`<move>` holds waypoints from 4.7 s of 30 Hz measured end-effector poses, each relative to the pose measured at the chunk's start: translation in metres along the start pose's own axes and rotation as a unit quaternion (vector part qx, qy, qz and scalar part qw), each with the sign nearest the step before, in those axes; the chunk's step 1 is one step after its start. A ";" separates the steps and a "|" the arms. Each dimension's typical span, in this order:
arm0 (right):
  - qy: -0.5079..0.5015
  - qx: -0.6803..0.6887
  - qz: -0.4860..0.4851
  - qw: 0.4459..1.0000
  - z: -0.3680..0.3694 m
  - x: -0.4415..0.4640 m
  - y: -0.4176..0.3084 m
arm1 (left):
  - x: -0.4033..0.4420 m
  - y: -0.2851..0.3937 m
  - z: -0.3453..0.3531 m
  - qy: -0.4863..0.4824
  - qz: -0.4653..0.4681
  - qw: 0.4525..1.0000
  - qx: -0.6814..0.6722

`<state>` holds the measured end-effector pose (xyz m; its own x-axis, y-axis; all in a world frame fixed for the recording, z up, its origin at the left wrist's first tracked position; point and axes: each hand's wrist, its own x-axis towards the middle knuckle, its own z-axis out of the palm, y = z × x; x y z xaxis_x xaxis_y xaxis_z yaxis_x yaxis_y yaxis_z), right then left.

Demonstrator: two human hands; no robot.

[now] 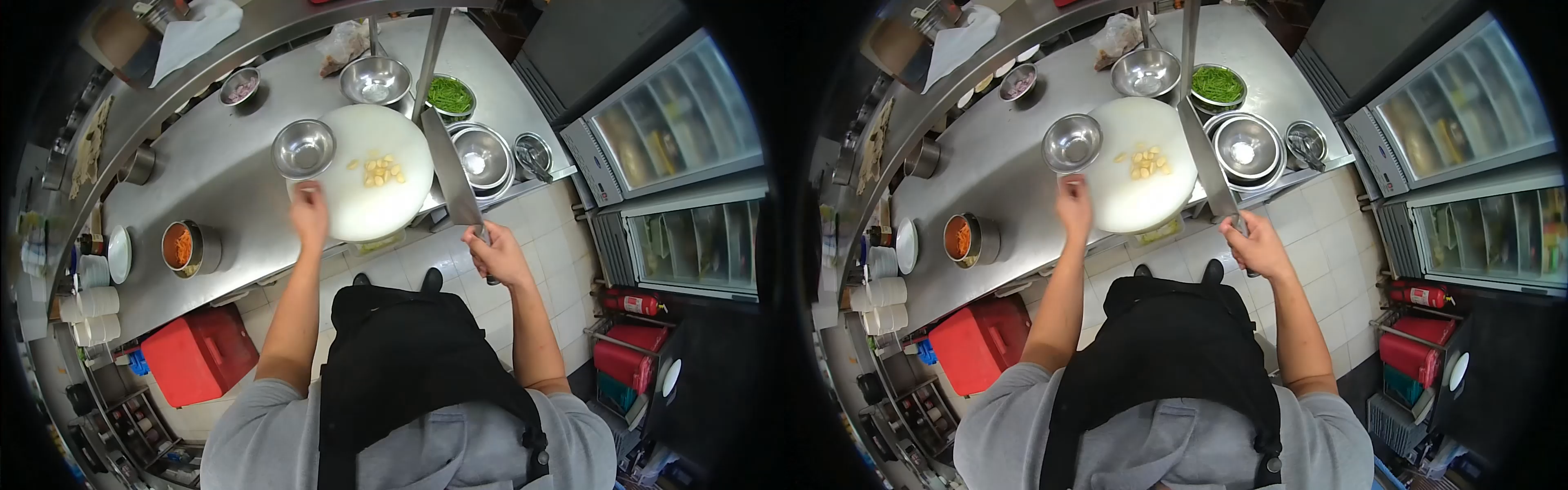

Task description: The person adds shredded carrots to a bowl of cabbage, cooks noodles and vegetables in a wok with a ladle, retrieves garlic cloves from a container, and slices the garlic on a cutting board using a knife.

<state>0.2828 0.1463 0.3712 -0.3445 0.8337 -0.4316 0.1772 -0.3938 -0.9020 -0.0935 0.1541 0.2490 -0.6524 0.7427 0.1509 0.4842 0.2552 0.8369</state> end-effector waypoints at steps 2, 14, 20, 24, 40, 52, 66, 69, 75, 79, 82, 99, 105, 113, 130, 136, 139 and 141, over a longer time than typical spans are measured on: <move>0.009 -0.002 0.001 1.000 0.002 -0.001 0.004 | -0.025 0.019 0.028 -0.103 0.180 0.978 -0.013; -0.068 -0.003 -0.024 0.997 0.005 0.015 0.033 | -0.057 0.017 0.032 -0.171 0.181 0.961 0.121; 0.015 -0.352 -0.179 0.918 0.040 0.014 0.038 | -0.078 0.018 0.006 -0.125 0.149 0.978 0.074; -0.010 -0.455 -0.271 0.848 0.052 0.029 0.058 | -0.095 0.010 -0.024 -0.046 0.052 0.996 -0.062; 0.074 -0.475 -0.309 0.821 0.081 0.030 0.065 | -0.122 -0.010 0.005 0.011 0.132 0.983 -0.125; 0.015 -0.591 -0.211 0.779 0.071 0.040 0.069 | -0.125 -0.014 0.020 0.005 0.099 0.987 -0.124; -0.032 -0.610 -0.169 0.773 0.065 0.044 0.062 | -0.124 -0.003 0.011 0.028 0.096 0.982 -0.161; -0.021 -0.573 -0.190 0.797 0.062 0.037 0.050 | -0.119 0.005 0.004 0.015 0.090 0.991 -0.101; -0.078 -0.221 0.009 0.972 0.047 0.033 0.020 | -0.047 -0.019 0.013 0.039 0.123 0.978 0.162; -0.119 -0.093 0.096 0.984 0.029 0.038 0.014 | -0.010 -0.023 0.024 -0.010 0.173 0.944 0.279; -0.133 -0.095 0.124 0.979 0.019 0.028 0.002 | -0.014 -0.021 0.032 -0.082 0.205 0.943 0.251; -0.192 0.140 0.237 0.942 0.038 0.036 0.072 | -0.077 0.035 0.037 -0.199 0.223 0.949 0.103; -0.198 0.121 0.206 0.951 0.056 0.043 0.039 | -0.053 0.053 0.019 -0.151 0.234 0.949 0.144; -0.144 -0.037 0.059 0.987 0.084 0.072 -0.051 | 0.099 0.025 0.002 -0.111 0.261 0.928 0.242; -0.142 0.166 -0.044 0.975 0.036 0.007 0.030 | -0.031 0.002 0.033 -0.204 0.271 0.929 0.150; -0.014 -0.332 -0.114 0.936 0.030 0.023 0.049 | -0.082 0.026 0.016 -0.125 0.131 0.983 0.021; -0.017 -0.418 -0.118 0.900 0.046 0.022 0.056 | -0.085 0.005 -0.009 -0.062 0.087 0.994 -0.004; 0.021 -0.446 -0.172 0.878 0.061 0.017 0.062 | -0.091 -0.008 -0.022 -0.030 0.095 0.995 -0.021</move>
<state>0.2319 0.1128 0.3076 -0.4887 0.8645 -0.1177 0.7273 0.3292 -0.6022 -0.0508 0.0702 0.2401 -0.5148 0.8107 0.2789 0.5703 0.0810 0.8174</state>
